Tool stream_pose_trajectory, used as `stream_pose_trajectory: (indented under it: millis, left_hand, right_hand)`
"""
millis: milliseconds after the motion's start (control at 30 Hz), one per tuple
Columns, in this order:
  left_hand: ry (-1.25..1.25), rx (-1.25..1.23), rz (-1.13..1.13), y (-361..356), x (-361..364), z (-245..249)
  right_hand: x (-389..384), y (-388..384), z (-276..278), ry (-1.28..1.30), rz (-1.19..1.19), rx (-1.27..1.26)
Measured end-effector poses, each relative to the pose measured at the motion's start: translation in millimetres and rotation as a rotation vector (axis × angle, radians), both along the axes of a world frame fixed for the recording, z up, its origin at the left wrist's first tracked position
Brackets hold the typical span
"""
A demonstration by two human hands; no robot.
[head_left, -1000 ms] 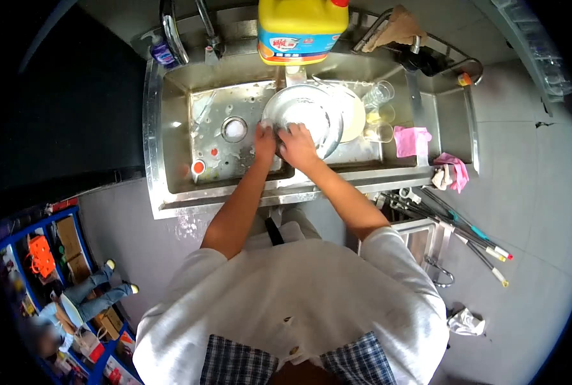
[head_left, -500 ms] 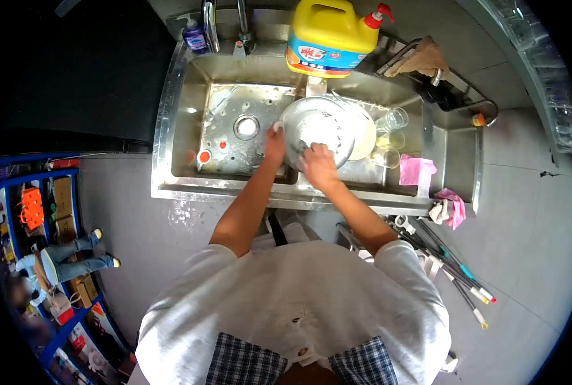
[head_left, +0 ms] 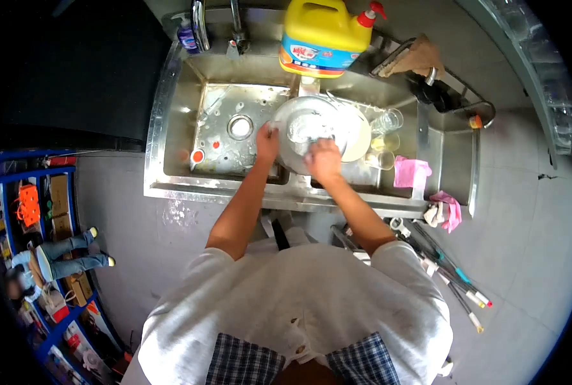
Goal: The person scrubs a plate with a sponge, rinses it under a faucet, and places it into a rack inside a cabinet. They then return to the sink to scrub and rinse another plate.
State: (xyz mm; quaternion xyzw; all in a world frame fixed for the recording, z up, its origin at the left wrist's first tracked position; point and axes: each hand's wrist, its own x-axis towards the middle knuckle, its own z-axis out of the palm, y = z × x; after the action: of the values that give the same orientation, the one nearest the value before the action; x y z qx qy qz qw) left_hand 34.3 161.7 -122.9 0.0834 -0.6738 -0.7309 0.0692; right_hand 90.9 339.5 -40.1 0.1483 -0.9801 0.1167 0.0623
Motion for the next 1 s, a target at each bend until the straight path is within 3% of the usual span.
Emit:
stream_pose_trajectory:
  millis: [100, 200, 267, 333, 500, 633, 733, 767, 867, 900, 1000]
  left_hand:
    - [-0.021, -0.013, -0.006, 4, 14, -1]
    - [-0.114, 0.035, -0.036, 11, 14, 17]
    - [-0.192, 0.046, -0.124, 6, 8, 13]
    - [-0.281, 0.243, -0.003, 8, 14, 15]
    - [-0.339, 0.434, 0.018, -1, 15, 16]
    - [-0.589, 0.830, 0.007, 0, 10, 52]
    - [-0.497, 0.906, -0.178, -7, 8, 15]
    - [-0.568, 0.954, -0.256, -13, 10, 9]
    - [-0.480, 0.875, -0.211, -9, 17, 43]
    - [-0.510, 0.863, -0.245, -11, 17, 26]
    - [-0.610, 0.516, -0.147, -13, 23, 70]
  right_hand:
    - [-48, 15, 12, 0.074, -0.299, 0.009]
    - [-63, -26, -6, 0.175, -0.074, -0.108]
    - [-38, -58, -6, 0.065, 0.016, -0.255]
    - [-10, -60, -2, 0.013, 0.093, -0.313]
    - [20, -25, 17, -0.109, 0.077, -0.151]
    - [11, -47, 13, -0.073, 0.194, -0.359]
    - [-14, -78, 7, -0.007, 0.181, -0.419]
    - [-24, -84, 6, 0.043, 0.146, -0.433]
    - [-64, -88, -10, 0.200, -0.018, -0.407]
    - [-73, -85, -9, 0.200, -0.094, -0.373]
    - [-79, -74, -3, 0.184, -0.273, -0.282]
